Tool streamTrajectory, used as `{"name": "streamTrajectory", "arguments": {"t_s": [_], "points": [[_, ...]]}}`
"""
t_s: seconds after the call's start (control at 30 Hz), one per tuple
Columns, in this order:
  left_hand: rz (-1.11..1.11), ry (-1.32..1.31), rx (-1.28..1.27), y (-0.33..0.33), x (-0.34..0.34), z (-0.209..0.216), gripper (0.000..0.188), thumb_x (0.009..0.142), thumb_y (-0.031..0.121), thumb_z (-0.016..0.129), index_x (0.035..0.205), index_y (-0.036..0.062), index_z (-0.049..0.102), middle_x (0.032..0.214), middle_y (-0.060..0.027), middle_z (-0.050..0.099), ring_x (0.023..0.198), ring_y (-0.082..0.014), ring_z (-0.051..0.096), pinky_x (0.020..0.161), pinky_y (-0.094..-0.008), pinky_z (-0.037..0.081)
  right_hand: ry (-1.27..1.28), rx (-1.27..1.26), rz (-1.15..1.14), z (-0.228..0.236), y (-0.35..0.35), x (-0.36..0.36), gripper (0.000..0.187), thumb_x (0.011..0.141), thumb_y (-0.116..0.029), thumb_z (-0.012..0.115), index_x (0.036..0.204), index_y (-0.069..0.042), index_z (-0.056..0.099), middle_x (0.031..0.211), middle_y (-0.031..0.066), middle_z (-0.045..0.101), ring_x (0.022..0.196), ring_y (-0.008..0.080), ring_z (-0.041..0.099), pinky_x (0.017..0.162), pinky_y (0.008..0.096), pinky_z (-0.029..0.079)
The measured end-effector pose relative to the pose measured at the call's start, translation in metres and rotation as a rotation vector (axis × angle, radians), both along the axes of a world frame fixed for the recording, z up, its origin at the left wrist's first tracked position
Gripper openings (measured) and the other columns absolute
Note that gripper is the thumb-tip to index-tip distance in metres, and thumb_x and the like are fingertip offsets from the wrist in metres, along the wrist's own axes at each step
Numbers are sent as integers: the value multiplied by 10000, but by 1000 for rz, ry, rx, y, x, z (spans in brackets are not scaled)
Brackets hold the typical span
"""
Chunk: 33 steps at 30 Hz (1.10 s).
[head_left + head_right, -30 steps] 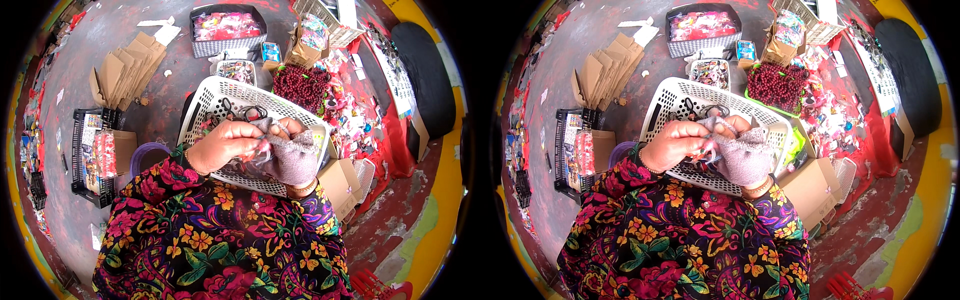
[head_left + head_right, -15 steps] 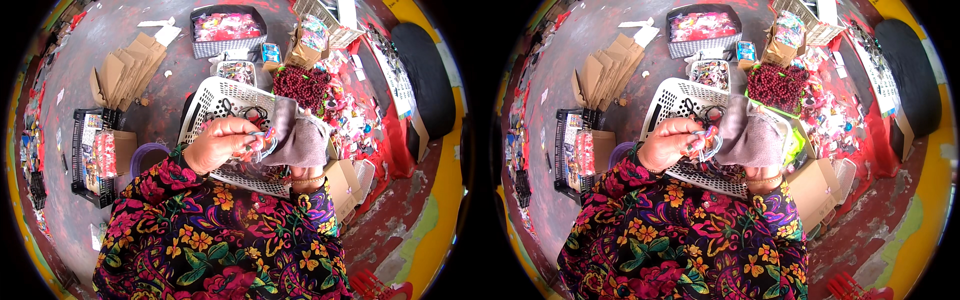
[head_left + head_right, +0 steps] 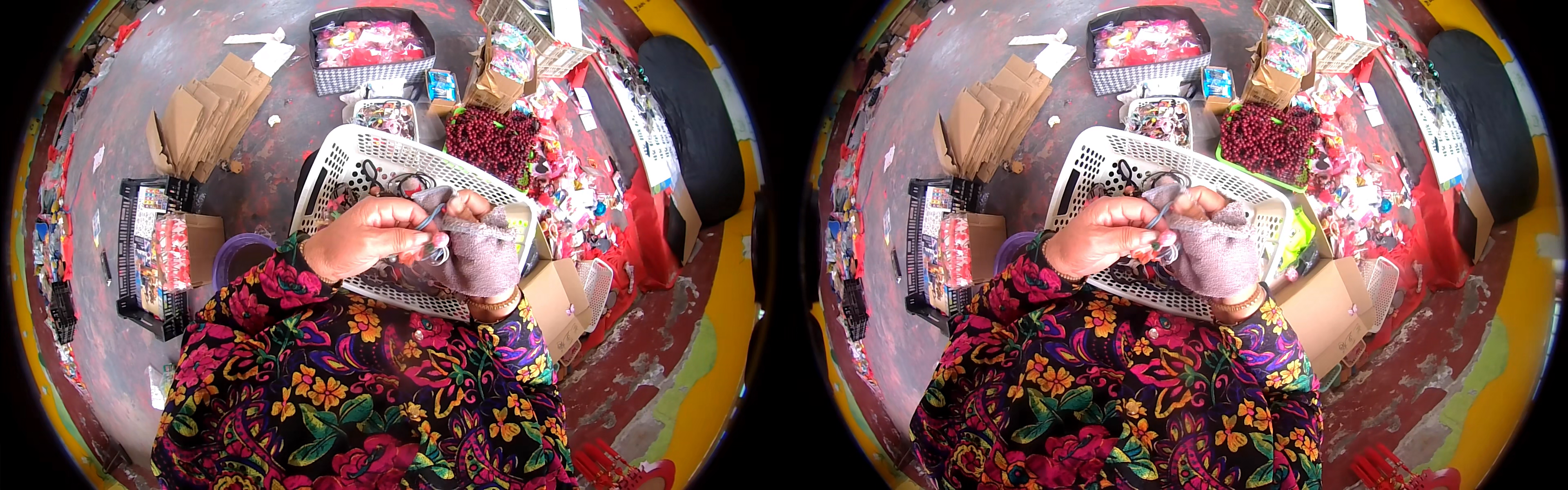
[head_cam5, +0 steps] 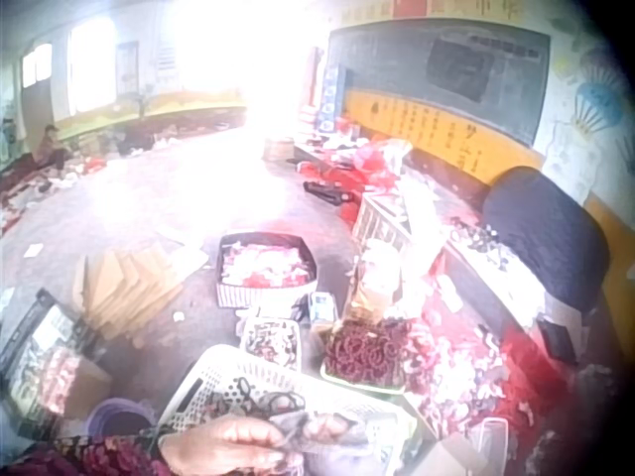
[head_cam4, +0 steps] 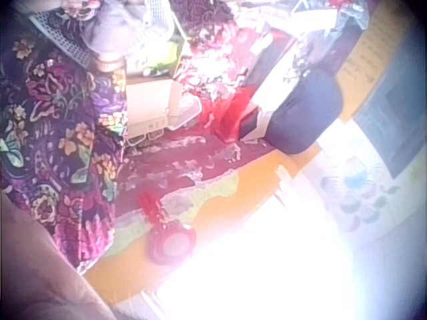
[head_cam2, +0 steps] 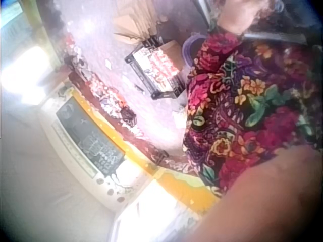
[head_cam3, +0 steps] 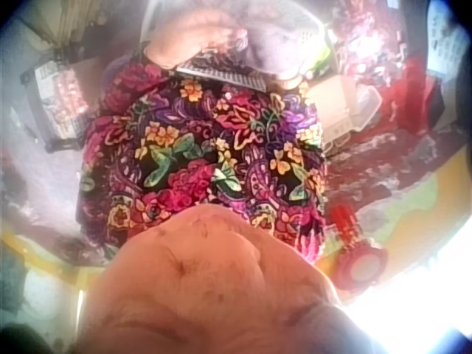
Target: The person wipes small jewelry items, including rings and earrings, with a grey cloth. They pick up each item from a white plastic basket, rub it with the cloth, and place it back into the basket. The process is repeated for multiple items in a cluttered workspace.
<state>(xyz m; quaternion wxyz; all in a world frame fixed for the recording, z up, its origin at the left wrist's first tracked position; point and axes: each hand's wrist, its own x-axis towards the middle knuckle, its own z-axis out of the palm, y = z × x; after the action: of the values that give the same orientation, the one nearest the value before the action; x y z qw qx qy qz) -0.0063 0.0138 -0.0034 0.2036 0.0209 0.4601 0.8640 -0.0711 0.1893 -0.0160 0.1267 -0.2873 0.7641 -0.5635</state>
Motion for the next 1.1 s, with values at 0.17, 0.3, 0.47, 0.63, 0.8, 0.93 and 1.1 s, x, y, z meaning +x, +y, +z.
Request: {"name": "streamTrajectory", "arguments": {"t_s": [0.17, 0.3, 0.47, 0.63, 0.8, 0.93, 1.1], "points": [[111, -8, 46, 1, 1, -3, 115, 865, 56, 506, 944, -21, 539, 873, -59, 584, 738, -101, 546, 661, -231, 439, -117, -97, -101, 10, -8, -9, 167, 771, -110, 541, 907, -14, 559, 744, 75, 566, 684, 220, 564, 597, 311, 446], [411, 48, -57, 4, 2, -5, 81, 863, 40, 509, 913, -14, 544, 845, -30, 575, 720, -71, 518, 640, -216, 425, 533, 135, -239, -15, 6, -28, 168, 814, -165, 513, 874, -11, 540, 750, 80, 574, 592, 180, 522, 533, 286, 416], [489, 172, -334, 9, 1, -4, 43, 854, 44, 537, 867, 8, 556, 713, 51, 522, 629, -4, 442, 546, -165, 371, -722, -384, -92, 27, -14, 6, 156, 821, -150, 606, 914, -40, 546, 775, 2, 569, 605, 59, 468, 531, 201, 392], [419, 239, -393, 12, -1, -1, 37, 856, 49, 532, 839, 17, 529, 690, 43, 501, 562, -10, 446, 487, -174, 364, -323, -167, -69, 20, -17, 9, 121, 824, -130, 602, 862, -37, 535, 698, 1, 553, 646, 72, 500, 569, 227, 420], [200, 126, -268, 8, 0, 1, 39, 869, 51, 503, 873, 13, 506, 727, 25, 511, 643, -28, 456, 582, -182, 382, -403, -253, -71, 21, -16, 10, 103, 836, -113, 582, 791, -46, 518, 665, 2, 538, 618, 61, 479, 545, 225, 402], [169, 43, -330, 9, 2, 8, 66, 868, 50, 499, 905, -2, 510, 740, 14, 521, 655, -34, 466, 594, -190, 392, -313, -225, -95, 22, -14, 10, 139, 839, -111, 578, 734, -47, 515, 623, -10, 509, 583, 56, 451, 521, 222, 385], [146, 46, -313, 7, 0, 6, 81, 861, 51, 504, 911, -12, 515, 738, -2, 524, 657, -54, 473, 600, -209, 400, -300, -140, -90, 31, -12, 10, 184, 853, -132, 563, 693, -53, 520, 609, -16, 503, 574, 48, 439, 511, 215, 375]]}}
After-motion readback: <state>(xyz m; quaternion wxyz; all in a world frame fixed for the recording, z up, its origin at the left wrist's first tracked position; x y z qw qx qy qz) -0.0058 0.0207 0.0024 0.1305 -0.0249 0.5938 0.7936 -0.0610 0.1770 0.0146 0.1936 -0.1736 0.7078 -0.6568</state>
